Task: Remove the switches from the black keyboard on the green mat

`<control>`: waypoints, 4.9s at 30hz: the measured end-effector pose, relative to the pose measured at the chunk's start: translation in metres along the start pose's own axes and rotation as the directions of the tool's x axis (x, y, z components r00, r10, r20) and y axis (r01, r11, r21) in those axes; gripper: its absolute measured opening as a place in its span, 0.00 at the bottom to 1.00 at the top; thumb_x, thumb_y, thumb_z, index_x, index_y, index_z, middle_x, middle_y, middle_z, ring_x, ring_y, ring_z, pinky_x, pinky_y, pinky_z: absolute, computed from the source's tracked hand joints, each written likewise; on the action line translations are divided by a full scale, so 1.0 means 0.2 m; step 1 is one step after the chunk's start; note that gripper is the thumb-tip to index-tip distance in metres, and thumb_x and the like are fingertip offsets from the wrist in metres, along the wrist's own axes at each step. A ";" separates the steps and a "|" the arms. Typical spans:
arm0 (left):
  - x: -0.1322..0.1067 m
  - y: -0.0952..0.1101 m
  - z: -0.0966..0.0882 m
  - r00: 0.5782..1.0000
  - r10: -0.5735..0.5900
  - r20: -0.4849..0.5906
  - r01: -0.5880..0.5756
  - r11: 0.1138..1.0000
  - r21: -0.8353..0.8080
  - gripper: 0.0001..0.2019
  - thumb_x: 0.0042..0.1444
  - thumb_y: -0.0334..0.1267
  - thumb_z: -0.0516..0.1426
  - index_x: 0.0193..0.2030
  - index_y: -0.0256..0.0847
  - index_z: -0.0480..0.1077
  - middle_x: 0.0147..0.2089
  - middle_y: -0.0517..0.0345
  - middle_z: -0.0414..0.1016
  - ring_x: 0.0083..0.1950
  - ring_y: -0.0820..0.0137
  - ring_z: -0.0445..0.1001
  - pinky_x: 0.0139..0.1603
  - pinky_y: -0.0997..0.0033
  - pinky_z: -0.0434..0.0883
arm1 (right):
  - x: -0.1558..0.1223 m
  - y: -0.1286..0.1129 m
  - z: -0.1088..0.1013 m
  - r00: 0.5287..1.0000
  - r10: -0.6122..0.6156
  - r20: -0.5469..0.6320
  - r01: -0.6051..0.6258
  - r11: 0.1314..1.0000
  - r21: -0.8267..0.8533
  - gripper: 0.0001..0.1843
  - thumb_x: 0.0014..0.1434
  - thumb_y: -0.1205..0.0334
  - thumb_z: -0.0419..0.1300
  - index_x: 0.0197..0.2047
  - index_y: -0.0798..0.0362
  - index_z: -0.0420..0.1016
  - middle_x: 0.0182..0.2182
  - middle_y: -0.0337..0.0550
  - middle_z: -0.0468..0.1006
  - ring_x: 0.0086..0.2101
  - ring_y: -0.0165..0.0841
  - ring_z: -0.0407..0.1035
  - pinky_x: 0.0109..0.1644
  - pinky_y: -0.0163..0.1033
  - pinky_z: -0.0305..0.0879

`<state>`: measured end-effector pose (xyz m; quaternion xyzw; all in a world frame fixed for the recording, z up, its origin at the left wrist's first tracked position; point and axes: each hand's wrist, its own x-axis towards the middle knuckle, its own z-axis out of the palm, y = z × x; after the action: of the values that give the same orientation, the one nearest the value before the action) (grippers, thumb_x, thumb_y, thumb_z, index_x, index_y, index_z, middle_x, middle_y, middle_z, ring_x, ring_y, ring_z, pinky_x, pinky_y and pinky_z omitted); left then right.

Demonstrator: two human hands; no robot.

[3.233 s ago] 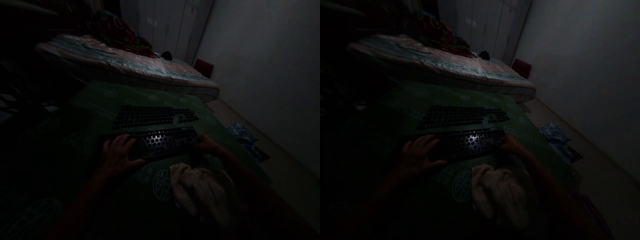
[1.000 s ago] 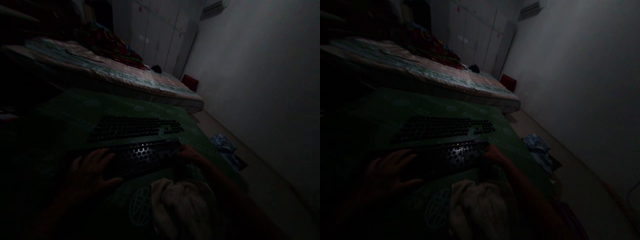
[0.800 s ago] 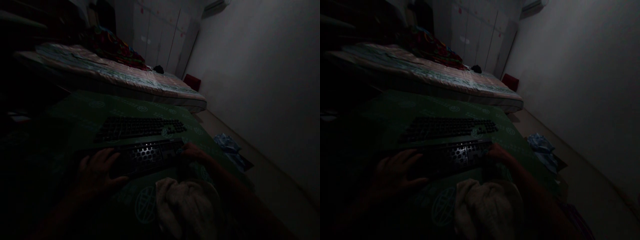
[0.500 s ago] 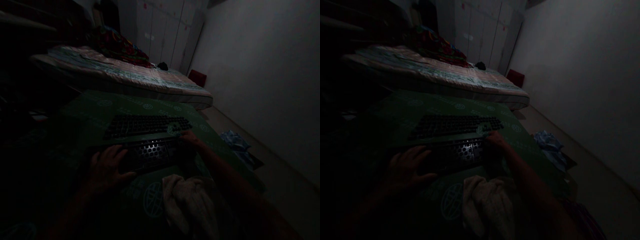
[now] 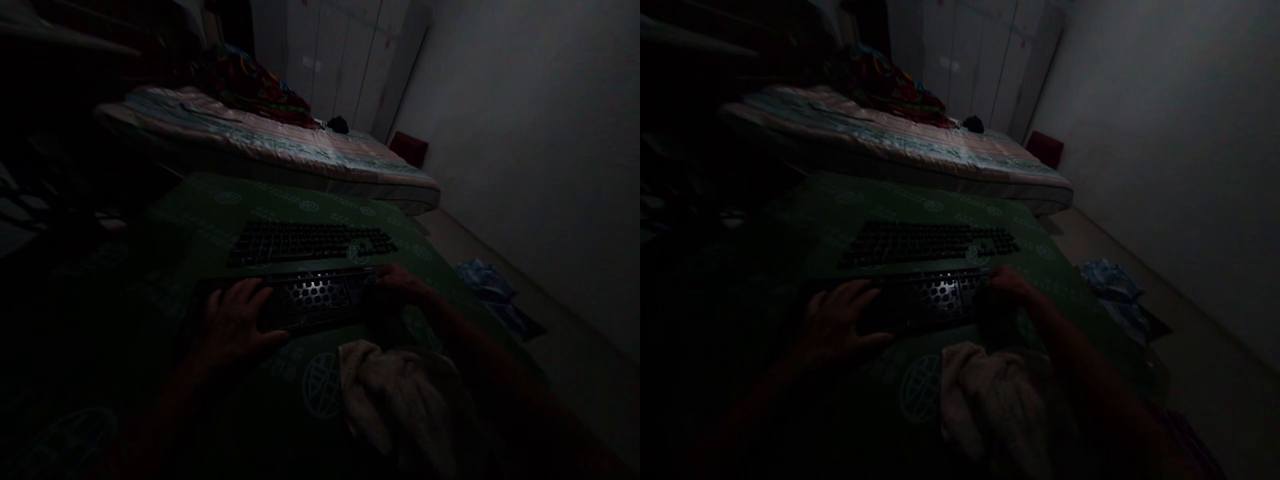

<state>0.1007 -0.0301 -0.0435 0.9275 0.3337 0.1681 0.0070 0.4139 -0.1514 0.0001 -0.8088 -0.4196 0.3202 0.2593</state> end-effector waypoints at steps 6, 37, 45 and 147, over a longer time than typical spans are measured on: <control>0.01 0.01 -0.02 1.000 -0.013 0.022 0.013 1.000 0.003 0.36 0.40 0.60 0.56 0.54 0.39 0.64 0.60 0.41 0.60 0.61 0.48 0.57 0.59 0.42 0.50 | 0.06 -0.01 0.02 0.995 -0.027 -0.092 0.025 0.999 -0.028 0.07 0.44 0.67 0.55 0.25 0.58 0.74 0.17 0.35 0.68 0.18 0.24 0.60 0.20 0.27 0.52; 0.00 0.00 -0.02 1.000 -0.008 0.030 0.009 1.000 -0.022 0.36 0.40 0.61 0.55 0.54 0.42 0.64 0.61 0.42 0.60 0.62 0.49 0.56 0.59 0.44 0.50 | 0.05 -0.03 -0.02 0.994 -0.104 -0.034 0.063 0.797 -0.600 0.13 0.47 0.65 0.56 0.35 0.55 0.78 0.30 0.45 0.77 0.29 0.32 0.69 0.25 0.30 0.52; 0.00 0.01 -0.02 1.000 -0.006 0.028 0.006 1.000 -0.008 0.37 0.41 0.61 0.55 0.55 0.41 0.63 0.61 0.42 0.59 0.62 0.49 0.55 0.60 0.44 0.48 | 0.03 -0.06 -0.04 0.997 -0.083 -0.004 0.054 0.684 -0.728 0.17 0.48 0.63 0.55 0.42 0.51 0.77 0.37 0.50 0.78 0.35 0.38 0.72 0.31 0.33 0.58; 0.00 0.02 -0.04 0.998 -0.046 0.047 0.044 0.999 0.030 0.36 0.40 0.59 0.57 0.55 0.40 0.64 0.61 0.42 0.60 0.62 0.52 0.56 0.60 0.46 0.49 | -0.29 0.16 -0.11 0.999 -0.037 0.016 0.040 0.864 -0.502 0.13 0.49 0.67 0.53 0.37 0.55 0.76 0.28 0.41 0.76 0.28 0.30 0.69 0.26 0.29 0.56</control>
<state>0.1012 -0.0335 -0.0352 0.9236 0.3567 0.1407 0.0056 0.4203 -0.2200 0.0095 -0.8390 -0.5051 0.1971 0.0450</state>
